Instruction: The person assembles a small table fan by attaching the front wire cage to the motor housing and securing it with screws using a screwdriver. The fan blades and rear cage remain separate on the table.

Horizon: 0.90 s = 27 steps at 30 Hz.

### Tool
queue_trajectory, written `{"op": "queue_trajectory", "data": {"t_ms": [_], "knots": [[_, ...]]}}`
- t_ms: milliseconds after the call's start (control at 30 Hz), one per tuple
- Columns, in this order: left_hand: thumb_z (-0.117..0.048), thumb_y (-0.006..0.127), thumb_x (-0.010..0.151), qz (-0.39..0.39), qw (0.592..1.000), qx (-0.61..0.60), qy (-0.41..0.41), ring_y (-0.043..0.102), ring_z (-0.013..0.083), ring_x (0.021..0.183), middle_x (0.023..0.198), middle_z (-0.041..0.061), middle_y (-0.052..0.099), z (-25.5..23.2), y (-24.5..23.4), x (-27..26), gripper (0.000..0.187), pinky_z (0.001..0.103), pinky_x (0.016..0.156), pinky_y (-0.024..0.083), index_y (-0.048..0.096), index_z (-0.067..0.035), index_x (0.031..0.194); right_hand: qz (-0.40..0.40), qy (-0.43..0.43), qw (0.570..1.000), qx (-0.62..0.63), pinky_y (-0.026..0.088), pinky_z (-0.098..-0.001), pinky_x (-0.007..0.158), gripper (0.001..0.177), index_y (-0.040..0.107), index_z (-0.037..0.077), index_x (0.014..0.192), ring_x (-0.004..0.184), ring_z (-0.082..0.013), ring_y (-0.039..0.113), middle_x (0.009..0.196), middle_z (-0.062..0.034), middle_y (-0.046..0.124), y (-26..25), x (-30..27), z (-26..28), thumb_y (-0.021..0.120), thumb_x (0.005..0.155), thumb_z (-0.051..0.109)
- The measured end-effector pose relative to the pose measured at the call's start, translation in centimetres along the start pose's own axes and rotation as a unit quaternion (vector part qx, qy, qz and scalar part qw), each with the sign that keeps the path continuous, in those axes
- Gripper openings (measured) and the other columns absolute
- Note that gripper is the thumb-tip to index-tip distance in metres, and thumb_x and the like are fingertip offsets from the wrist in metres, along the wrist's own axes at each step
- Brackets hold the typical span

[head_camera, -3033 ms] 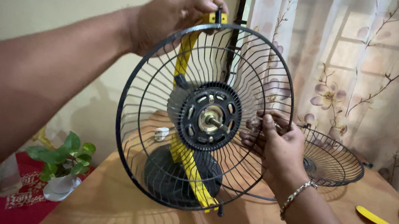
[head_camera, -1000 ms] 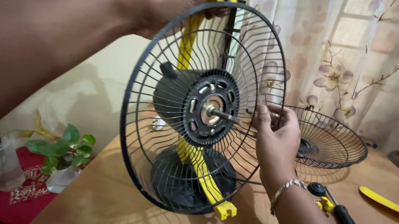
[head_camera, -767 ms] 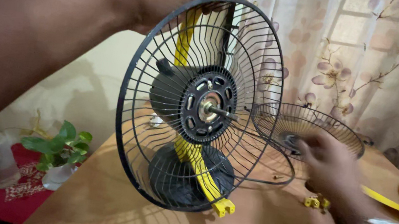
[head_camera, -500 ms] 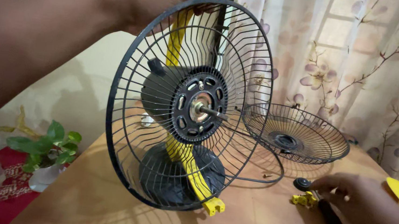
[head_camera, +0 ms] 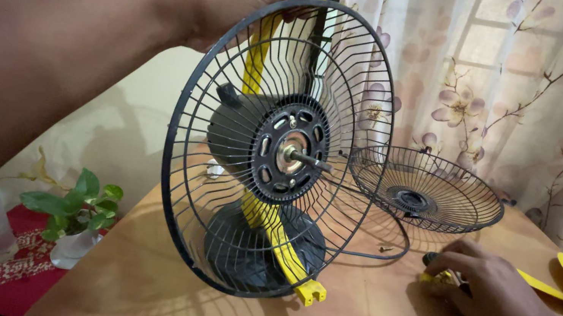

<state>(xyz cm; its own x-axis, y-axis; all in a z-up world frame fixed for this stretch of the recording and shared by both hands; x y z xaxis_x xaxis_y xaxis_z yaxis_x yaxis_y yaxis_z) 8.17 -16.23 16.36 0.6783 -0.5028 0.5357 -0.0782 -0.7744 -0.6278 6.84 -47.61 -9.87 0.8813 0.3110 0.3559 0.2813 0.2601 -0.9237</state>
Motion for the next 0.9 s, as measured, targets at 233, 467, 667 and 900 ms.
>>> {"op": "queue_trajectory", "data": {"t_ms": [233, 467, 667, 900], "knots": [[-0.057, 0.049, 0.1, 0.008, 1.0, -0.019, -0.008, 0.049, 0.0164, 0.096, 0.101, 0.005, 0.055, 0.0, 0.1, 0.4, 0.054, 0.038, 0.089, 0.047, 0.062, -0.005, 0.108, -0.113, 0.149, 0.979, 0.086, 0.063, -0.0333, 0.081, 0.033, 0.076, 0.014, 0.12, 0.086, -0.0163, 0.073, 0.1, -0.0068, 0.078, -5.1, -0.3, 0.3, 0.083, 0.09, 0.026], [-0.052, 0.045, 0.102, 0.052, 0.999, -0.015, 0.007, 0.051, 0.0133, 0.105, 0.114, 0.001, 0.061, -0.6, 0.5, 1.0, 0.053, 0.035, 0.098, 0.044, 0.062, -0.006, 0.122, -0.311, -0.102, 0.89, 0.319, 0.066, -0.0322, 0.084, 0.02, 0.064, -0.004, 0.112, 0.089, -0.0177, 0.076, 0.1, -0.0149, 0.074, -19.2, 2.3, 13.7, 0.069, 0.099, 0.01], [-0.049, 0.045, 0.106, 0.16, 0.979, -0.122, 0.032, 0.054, 0.0184, 0.123, 0.134, 0.012, 0.06, -1.4, 1.9, 1.0, 0.06, 0.04, 0.112, 0.044, 0.053, 0.0, 0.14, -0.343, -0.133, 0.844, 0.39, 0.063, -0.0216, 0.071, 0.015, 0.073, 0.003, 0.101, 0.075, -0.0103, 0.076, 0.087, -0.0067, 0.077, -23.3, 6.4, 20.9, 0.076, 0.093, 0.014], [-0.048, 0.035, 0.108, 0.216, 0.968, -0.106, 0.07, 0.048, 0.0164, 0.138, 0.146, 0.007, 0.057, -2.2, 2.6, 0.6, 0.062, 0.036, 0.121, 0.036, 0.048, -0.003, 0.147, -0.357, -0.168, 0.876, 0.278, 0.065, -0.0212, 0.072, 0.017, 0.078, 0.002, 0.107, 0.077, -0.0094, 0.076, 0.091, -0.0073, 0.079, -23.2, 6.8, 22.8, 0.081, 0.092, 0.011]]}}
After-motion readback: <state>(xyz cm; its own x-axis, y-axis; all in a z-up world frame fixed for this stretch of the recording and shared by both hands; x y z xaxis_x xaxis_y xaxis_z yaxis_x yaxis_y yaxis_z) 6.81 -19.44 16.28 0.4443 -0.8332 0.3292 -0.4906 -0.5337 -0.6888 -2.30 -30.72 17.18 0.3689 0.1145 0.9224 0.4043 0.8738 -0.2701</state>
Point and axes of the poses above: each hand's wrist, its own x-axis towards the middle knuckle, its own y-axis out of the palm, z = x × y, the point moved 10 cm from there along x, towards the middle knuckle
